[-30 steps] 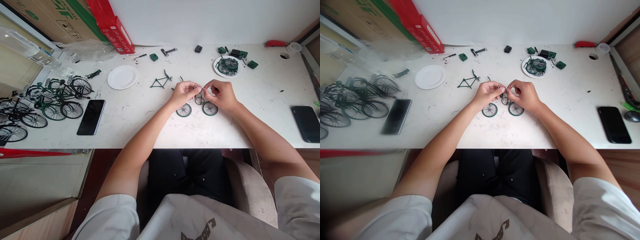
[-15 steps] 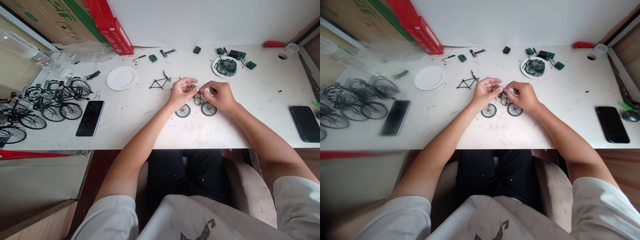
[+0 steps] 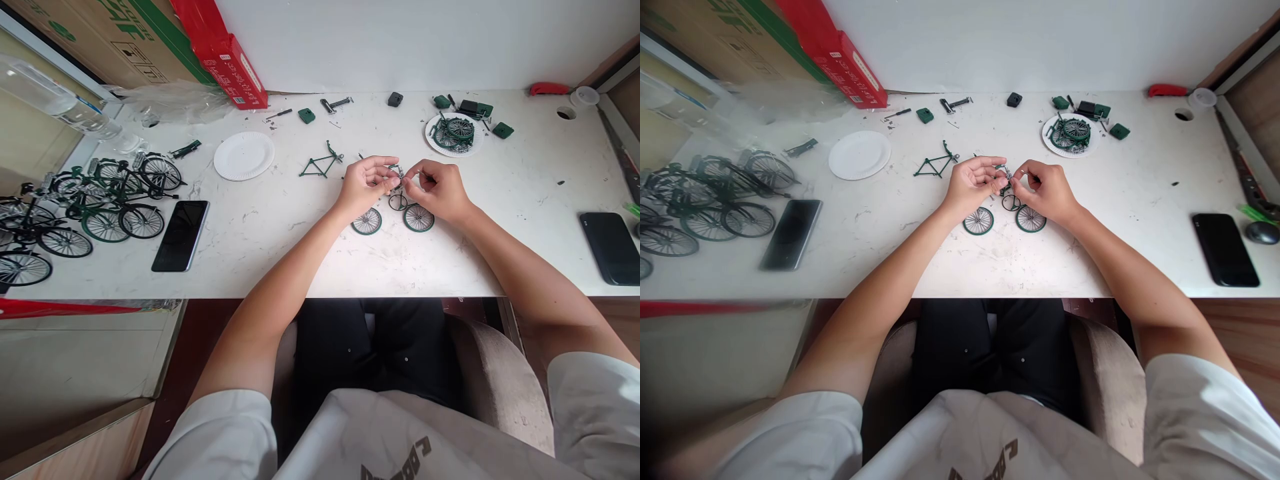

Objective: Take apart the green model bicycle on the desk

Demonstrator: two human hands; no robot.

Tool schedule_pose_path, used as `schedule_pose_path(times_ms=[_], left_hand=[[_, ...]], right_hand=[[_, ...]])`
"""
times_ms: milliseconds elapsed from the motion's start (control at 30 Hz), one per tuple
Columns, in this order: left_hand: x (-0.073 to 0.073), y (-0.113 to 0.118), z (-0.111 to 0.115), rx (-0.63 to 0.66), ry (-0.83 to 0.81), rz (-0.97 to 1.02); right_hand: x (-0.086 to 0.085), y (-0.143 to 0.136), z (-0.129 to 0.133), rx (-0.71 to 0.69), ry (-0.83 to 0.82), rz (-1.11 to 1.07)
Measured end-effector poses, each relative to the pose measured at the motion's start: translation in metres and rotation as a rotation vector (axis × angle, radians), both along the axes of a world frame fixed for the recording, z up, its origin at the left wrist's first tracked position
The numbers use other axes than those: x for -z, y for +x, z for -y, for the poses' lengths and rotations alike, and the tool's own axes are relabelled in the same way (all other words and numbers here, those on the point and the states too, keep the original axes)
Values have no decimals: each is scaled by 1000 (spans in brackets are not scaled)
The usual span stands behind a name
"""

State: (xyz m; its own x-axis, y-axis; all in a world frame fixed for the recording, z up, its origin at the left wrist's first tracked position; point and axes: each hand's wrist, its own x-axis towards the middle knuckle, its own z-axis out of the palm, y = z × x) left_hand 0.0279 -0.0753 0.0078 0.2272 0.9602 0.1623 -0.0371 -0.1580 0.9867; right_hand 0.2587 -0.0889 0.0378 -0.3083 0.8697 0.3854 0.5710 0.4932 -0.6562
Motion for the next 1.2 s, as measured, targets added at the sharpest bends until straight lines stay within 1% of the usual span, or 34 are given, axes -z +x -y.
schedule_pose_path(times_ms=[133, 300, 633, 933, 1200], left_hand=[[-2, -1, 1, 3, -12, 1], [-1, 1, 1, -3, 13, -3], [1, 1, 2, -20, 67, -53], [-3, 1, 5, -25, 136, -79], [-3, 1, 7, -14, 104, -76]], right_hand=[[2, 2, -1, -16, -5, 11], [5, 4, -3, -31, 15, 32], [3, 3, -1, 3, 75, 67], [2, 2, 0, -12, 44, 40], [4, 0, 1, -1, 6, 12]])
